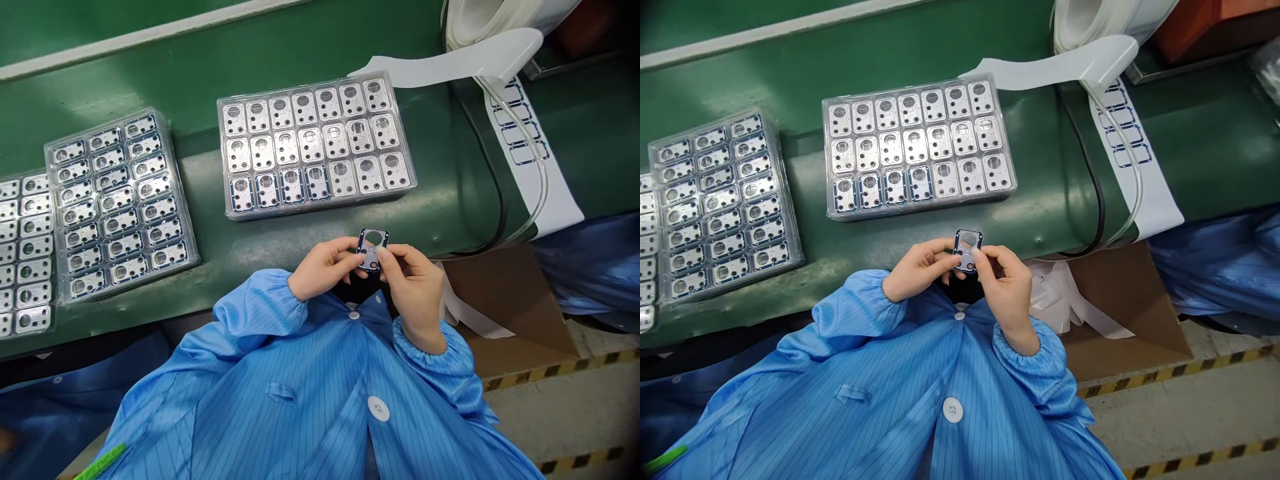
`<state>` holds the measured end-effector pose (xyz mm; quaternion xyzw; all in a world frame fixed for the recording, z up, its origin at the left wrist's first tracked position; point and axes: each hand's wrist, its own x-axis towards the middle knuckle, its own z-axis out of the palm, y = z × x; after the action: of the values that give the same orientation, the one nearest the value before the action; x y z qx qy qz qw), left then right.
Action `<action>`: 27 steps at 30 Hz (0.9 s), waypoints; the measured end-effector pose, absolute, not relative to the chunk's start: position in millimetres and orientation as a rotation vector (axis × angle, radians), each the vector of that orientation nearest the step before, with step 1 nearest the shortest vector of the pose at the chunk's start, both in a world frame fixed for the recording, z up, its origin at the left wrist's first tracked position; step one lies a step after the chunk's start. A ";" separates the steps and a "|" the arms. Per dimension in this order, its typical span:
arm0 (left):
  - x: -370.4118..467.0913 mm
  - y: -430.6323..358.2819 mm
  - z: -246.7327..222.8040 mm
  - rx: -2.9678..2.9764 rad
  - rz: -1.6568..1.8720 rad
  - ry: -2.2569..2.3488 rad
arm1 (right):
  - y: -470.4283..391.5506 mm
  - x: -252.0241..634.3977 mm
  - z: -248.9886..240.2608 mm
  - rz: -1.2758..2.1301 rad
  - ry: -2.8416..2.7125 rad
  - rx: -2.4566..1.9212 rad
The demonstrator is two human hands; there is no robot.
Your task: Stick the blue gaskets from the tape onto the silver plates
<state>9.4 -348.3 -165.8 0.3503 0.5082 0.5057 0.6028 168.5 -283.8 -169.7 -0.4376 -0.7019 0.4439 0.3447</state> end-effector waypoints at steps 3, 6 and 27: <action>7.3 -347.8 -160.9 0.838 1.173 1.207 | -285.1 169.6 -165.8 1.201 -1.829 -1.118; 4.7 -347.4 -154.4 0.844 1.232 1.325 | -287.0 171.2 -161.2 1.280 -1.859 -1.069; 14.6 -353.7 -151.5 0.928 1.096 1.260 | -285.1 173.8 -171.4 1.349 -1.537 -1.101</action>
<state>14.6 -353.7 -151.5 0.3964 0.5386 0.4684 0.5774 173.8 -285.1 -171.4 -0.4348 -0.6071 0.5329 0.3980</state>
